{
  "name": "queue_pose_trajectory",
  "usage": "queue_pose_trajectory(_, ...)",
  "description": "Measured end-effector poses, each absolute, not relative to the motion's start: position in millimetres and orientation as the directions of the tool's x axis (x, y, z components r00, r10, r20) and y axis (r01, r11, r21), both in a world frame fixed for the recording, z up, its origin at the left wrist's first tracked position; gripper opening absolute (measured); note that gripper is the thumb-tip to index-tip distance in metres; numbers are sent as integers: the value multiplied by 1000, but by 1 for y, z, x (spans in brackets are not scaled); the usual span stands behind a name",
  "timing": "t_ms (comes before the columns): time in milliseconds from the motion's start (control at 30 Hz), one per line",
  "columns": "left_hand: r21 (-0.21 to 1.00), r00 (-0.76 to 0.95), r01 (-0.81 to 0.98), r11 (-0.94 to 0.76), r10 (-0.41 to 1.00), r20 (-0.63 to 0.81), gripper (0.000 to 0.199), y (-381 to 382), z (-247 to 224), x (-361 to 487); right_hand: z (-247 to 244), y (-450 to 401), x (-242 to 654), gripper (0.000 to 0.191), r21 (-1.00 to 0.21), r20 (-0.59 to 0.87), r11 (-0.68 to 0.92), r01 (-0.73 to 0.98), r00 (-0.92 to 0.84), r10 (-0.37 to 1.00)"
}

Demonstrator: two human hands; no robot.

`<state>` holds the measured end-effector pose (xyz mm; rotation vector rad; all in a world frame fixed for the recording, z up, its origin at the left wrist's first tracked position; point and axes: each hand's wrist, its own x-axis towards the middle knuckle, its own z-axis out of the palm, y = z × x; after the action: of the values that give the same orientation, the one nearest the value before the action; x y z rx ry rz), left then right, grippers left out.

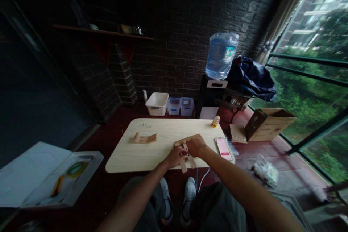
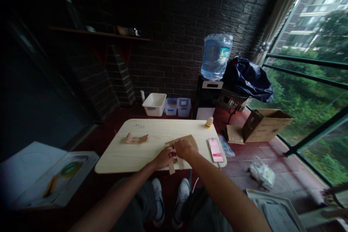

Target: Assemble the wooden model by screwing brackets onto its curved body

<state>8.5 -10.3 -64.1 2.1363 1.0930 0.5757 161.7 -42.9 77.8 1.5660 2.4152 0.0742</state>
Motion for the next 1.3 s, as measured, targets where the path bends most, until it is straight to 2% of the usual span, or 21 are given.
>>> queue_pose_trajectory(133,724,552,535,-436,829,92,22,-10,-64,9,80,-44,164,29,163,-200,432,887,-399,895)
queue_pose_trajectory(333,711,566,548,-441,821,74,15,-11,-63,10,74,-38,166,42,192,-239,349,917,-301,923)
queue_pose_trajectory(433,704,564,550,-450,821,84,18,-10,-65,9,76,-41,165,45,131,-246,374,918,-335,910)
queue_pose_trajectory(533,710,568,532,-462,816,105,21,-9,-68,8,79,-45,167,37,100,-217,432,896,-404,889)
queue_pose_trajectory(667,718,580,513,-470,807,114,18,-8,-70,8,76,-44,171,29,138,-199,453,881,-423,884)
queue_pose_trajectory(900,714,581,525,-463,808,97,19,-9,-67,10,56,-37,177,43,151,-178,363,920,-336,925)
queue_pose_trajectory(1033,741,572,507,-440,815,92,23,-9,-69,10,58,-40,182,50,140,-207,379,915,-347,915)
queue_pose_trajectory(1300,744,568,502,-442,817,101,22,-9,-71,9,55,-39,189,39,90,-212,465,881,-439,873)
